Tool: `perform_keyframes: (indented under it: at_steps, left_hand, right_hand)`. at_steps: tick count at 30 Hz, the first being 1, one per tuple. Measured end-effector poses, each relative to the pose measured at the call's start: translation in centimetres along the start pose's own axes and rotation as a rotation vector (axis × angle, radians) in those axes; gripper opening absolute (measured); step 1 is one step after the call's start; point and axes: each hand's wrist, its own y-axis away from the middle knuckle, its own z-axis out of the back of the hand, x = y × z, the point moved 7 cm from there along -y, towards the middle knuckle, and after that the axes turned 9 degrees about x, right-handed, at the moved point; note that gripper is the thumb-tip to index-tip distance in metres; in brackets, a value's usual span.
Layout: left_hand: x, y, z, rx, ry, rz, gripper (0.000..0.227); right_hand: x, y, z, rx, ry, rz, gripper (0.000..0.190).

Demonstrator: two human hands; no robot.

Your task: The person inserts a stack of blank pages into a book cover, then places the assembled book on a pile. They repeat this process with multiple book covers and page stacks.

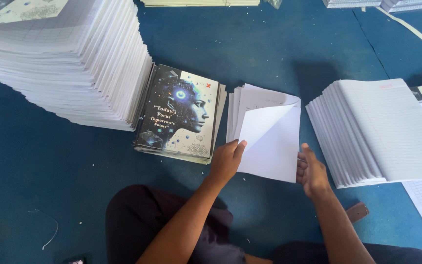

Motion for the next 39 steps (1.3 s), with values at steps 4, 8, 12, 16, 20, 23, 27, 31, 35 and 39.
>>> perform_keyframes:
  at_steps: [4,8,12,16,20,23,27,31,35,39]
  left_hand:
    - [-0.1,0.1,0.6,-0.056,0.061,-0.059,0.033]
    - [1.6,0.1,1.7,-0.132,0.168,0.147,0.025]
    - [1.9,0.9,5.4,-0.341,0.241,0.181,0.018]
    - [3.7,2.6,7.9,-0.405,0.435,0.489,0.017]
    - [4.2,4.2,9.0,-0.382,0.428,0.703,0.019]
    - [4.1,5.2,8.5,-0.223,0.311,0.818,0.020]
    - [3.3,5.8,8.1,-0.050,0.106,0.845,0.018]
    - [2.3,6.4,8.5,0.105,-0.160,0.875,0.036]
    - [1.4,5.6,10.1,0.077,-0.476,0.824,0.067]
    - [-0.7,4.7,11.9,-0.166,-0.667,0.614,0.073]
  right_hand:
    - [-0.8,-0.7,1.1,-0.045,0.089,-0.070,0.052]
    - [-0.8,-0.9,2.4,-0.139,0.207,0.010,0.037]
    - [-0.7,-1.0,3.1,-0.173,0.289,0.122,0.036]
    - [-0.9,-1.2,3.8,-0.230,0.393,0.159,0.035]
    - [0.0,-1.0,4.5,-0.329,0.675,0.283,0.037]
    - [-0.4,-1.2,5.2,-0.355,0.674,0.319,0.042]
    - [-0.3,-1.4,5.2,-0.359,0.711,0.445,0.047]
    - [1.5,0.0,4.0,-0.385,0.782,0.626,0.049]
    - [4.5,3.0,2.1,-0.430,0.963,0.707,0.047]
    - [8.2,5.3,1.5,-0.414,0.975,0.769,0.038]
